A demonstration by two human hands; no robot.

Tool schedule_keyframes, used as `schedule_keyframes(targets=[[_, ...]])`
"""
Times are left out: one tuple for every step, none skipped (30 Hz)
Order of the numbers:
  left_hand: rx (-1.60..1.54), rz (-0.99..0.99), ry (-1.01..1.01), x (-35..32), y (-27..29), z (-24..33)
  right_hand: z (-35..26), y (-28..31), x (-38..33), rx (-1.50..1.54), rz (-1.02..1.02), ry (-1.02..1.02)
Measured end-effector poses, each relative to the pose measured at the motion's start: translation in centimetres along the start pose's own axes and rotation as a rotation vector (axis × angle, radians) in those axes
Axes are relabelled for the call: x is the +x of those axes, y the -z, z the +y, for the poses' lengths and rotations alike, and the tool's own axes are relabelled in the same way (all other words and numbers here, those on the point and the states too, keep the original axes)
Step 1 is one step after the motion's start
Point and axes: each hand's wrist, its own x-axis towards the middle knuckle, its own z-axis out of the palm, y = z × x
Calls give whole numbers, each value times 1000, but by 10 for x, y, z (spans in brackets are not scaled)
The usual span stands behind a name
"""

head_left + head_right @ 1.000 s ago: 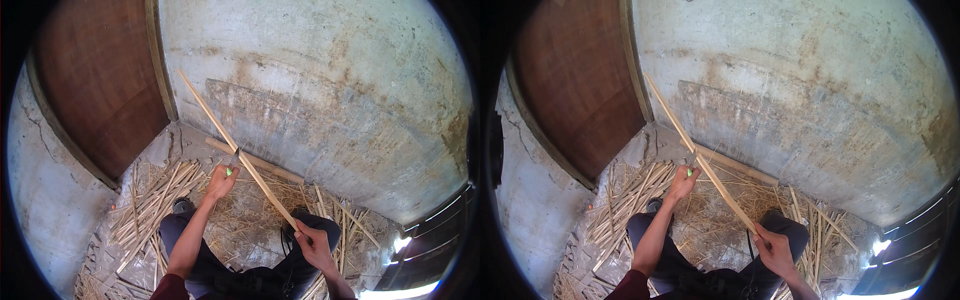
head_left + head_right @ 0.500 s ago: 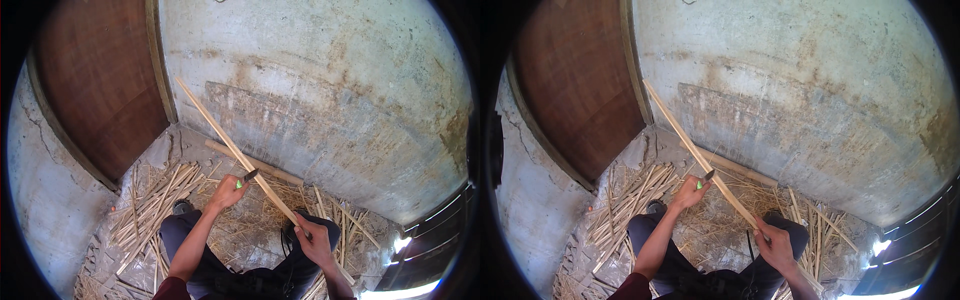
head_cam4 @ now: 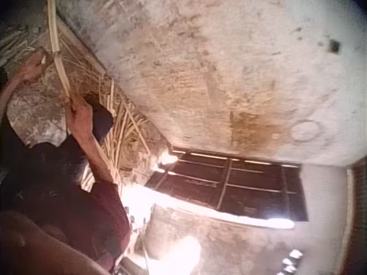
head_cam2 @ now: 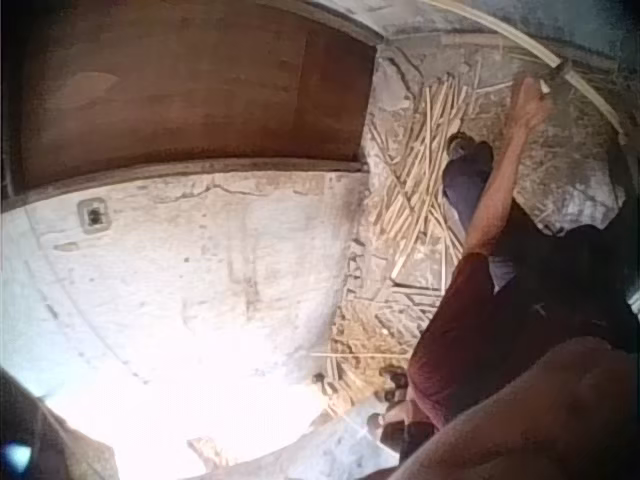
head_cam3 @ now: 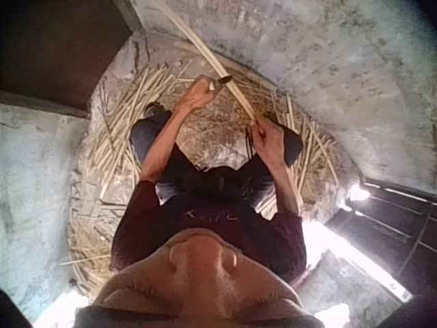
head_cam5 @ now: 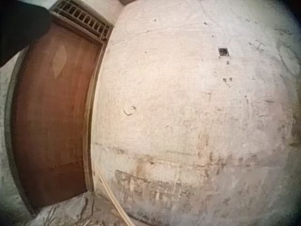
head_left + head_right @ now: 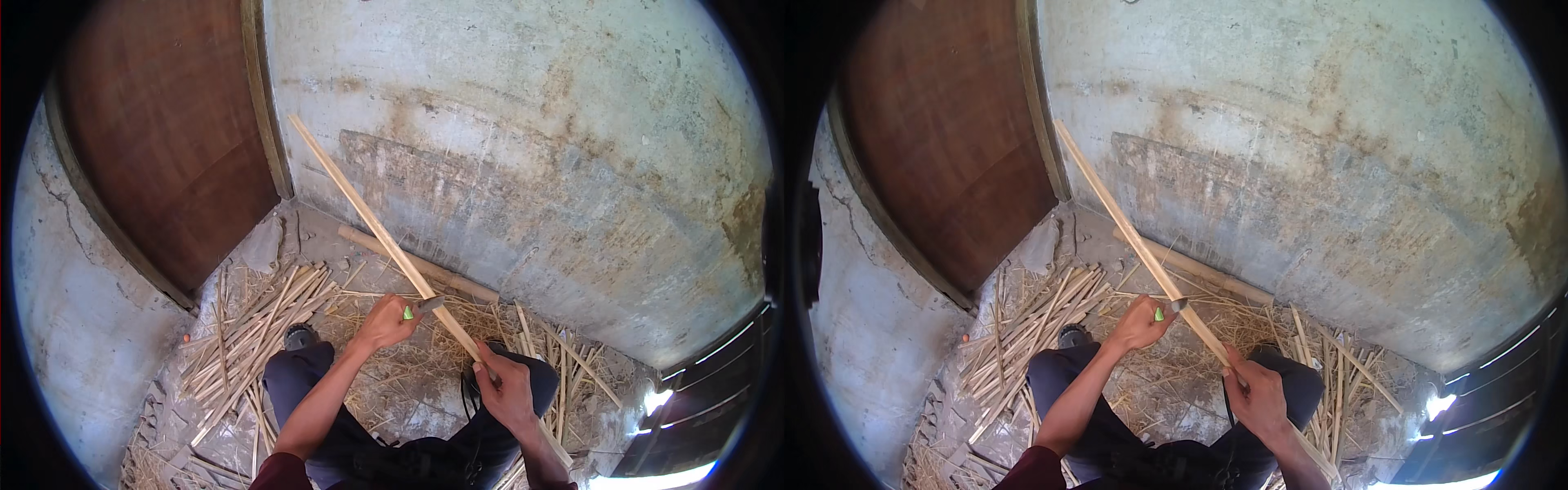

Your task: The person is sitting on the floor and stripping thin layers of wood from a long bamboo pole using a small knife.

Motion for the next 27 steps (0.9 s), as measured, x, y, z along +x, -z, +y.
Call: schedule_keyframes(targets=[[14, -10, 19, 3, 1, -1, 0, 0, 0, -24, -3, 1], [29, -19, 37, 4, 0, -2, 0, -1, 0, -47, -7, 2], [27, -19, 38, 4, -1, -3, -2, 0, -1, -49, -9, 1], [38, -10, 37, 5, -2, -4, -4, 2, -1, -55, -14, -12], [50, -1, 36, 5, -3, -4, -5, 3, -1, -61, -20, -26], [50, 1, 35, 6, -2, -5, -4, 3, -1, -61, -20, -24], [51, -1, 18, 6, -1, -5, -2, 3, -3, -57, -11, -11], [51, -2, 1, 6, -1, -5, -1, 3, -5, -52, -3, 1], [49, -5, 1, 6, -2, -5, 0, 5, -5, -53, -4, -2], [53, -26, 30, 8, -1, -2, 1, 7, -4, -59, -20, -7], [58, -47, 59, 8, 0, -1, 1, 8, -3, -65, -35, -11], [58, -47, 59, 9, -1, -2, 1, 8, -4, -65, -35, -12], [54, -29, 37, 9, -2, -4, 0, 8, -4, -52, -16, -11], [50, -10, 15, 9, -4, -6, 0, 8, -4, -38, 3, -11], [50, -9, 16, 10, -6, -11, 0, 8, -4, -38, 2, -9], [56, -3, -3, 12, -8, -14, 2, 9, -6, -41, -9, -18], [62, 4, -22, 13, -9, -18, 2, 9, -6, -43, -22, -27], [62, 4, -21, 12, -9, -21, 2, 8, -6, -42, -23, -27], [75, 16, -22, 12, -6, -18, 2, 8, -6, -34, -12, -32], [88, 27, -24, 13, -4, -16, 2, 8, -7, -26, 0, -37], [88, 26, -24, 15, -4, -18, 2, 9, -7, -26, 0, -38], [53, 6, 27, 15, -3, -19, 0, 10, -8, -20, -6, -65], [18, -13, 78, 15, -2, -20, -1, 11, -10, -15, -12, -93], [17, -13, 81, 16, 5, -24, -2, 12, -13, -15, -15, -93], [-18, 39, 147, 20, 19, -23, -3, 14, -17, -3, -9, -97], [-50, 97, 215, 22, 32, -23, -4, 16, -21, 12, -5, -94], [62, 132, 144, 25, 35, -30, -5, 18, -25, 11, -5, -93]])
